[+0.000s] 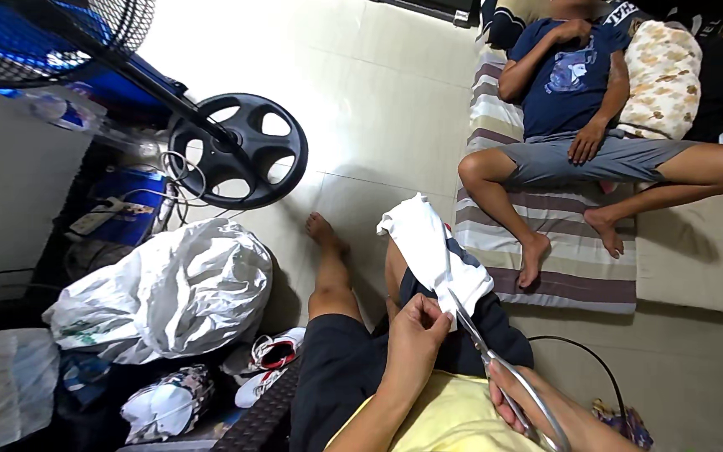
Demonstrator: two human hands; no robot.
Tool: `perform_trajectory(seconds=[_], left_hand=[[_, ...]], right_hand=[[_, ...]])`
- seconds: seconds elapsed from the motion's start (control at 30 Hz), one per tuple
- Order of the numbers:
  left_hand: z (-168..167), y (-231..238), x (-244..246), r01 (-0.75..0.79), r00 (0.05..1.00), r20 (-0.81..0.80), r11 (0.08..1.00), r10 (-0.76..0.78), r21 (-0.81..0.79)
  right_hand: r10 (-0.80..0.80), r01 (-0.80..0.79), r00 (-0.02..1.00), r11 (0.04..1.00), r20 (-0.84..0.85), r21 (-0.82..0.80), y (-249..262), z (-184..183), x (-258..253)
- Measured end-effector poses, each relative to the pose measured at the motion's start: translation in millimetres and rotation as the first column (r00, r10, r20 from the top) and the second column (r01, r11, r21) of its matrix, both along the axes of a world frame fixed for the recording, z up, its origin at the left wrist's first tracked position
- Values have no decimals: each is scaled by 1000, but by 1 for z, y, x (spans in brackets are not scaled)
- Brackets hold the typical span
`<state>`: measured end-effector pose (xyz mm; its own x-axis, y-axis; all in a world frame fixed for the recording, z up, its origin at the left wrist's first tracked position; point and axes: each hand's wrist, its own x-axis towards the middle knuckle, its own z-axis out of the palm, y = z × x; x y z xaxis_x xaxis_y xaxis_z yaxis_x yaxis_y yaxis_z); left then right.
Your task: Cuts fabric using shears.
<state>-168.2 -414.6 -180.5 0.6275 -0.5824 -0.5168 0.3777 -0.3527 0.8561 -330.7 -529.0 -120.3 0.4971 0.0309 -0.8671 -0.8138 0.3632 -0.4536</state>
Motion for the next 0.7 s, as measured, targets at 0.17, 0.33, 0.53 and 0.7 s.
perform_trajectory(seconds=[0.17,0.33,0.53,0.7], left_hand=[[-5,1,0,45,998,53,989,-38,-139],[5,1,-1,116,992,56,989,-111,-95],[9,1,-3,98,989,120,994,-91,-56],[16,0,-5,-85,996,15,994,87,-73]], right_hand=[[-27,27,999,1000,27,13,0,-1,-3],[-78,77,997,996,20,50,-1,2,-5],[-75,74,997,994,2,78,-4,7,-1],[-49,47,999,986,8,159,-10,13,12]])
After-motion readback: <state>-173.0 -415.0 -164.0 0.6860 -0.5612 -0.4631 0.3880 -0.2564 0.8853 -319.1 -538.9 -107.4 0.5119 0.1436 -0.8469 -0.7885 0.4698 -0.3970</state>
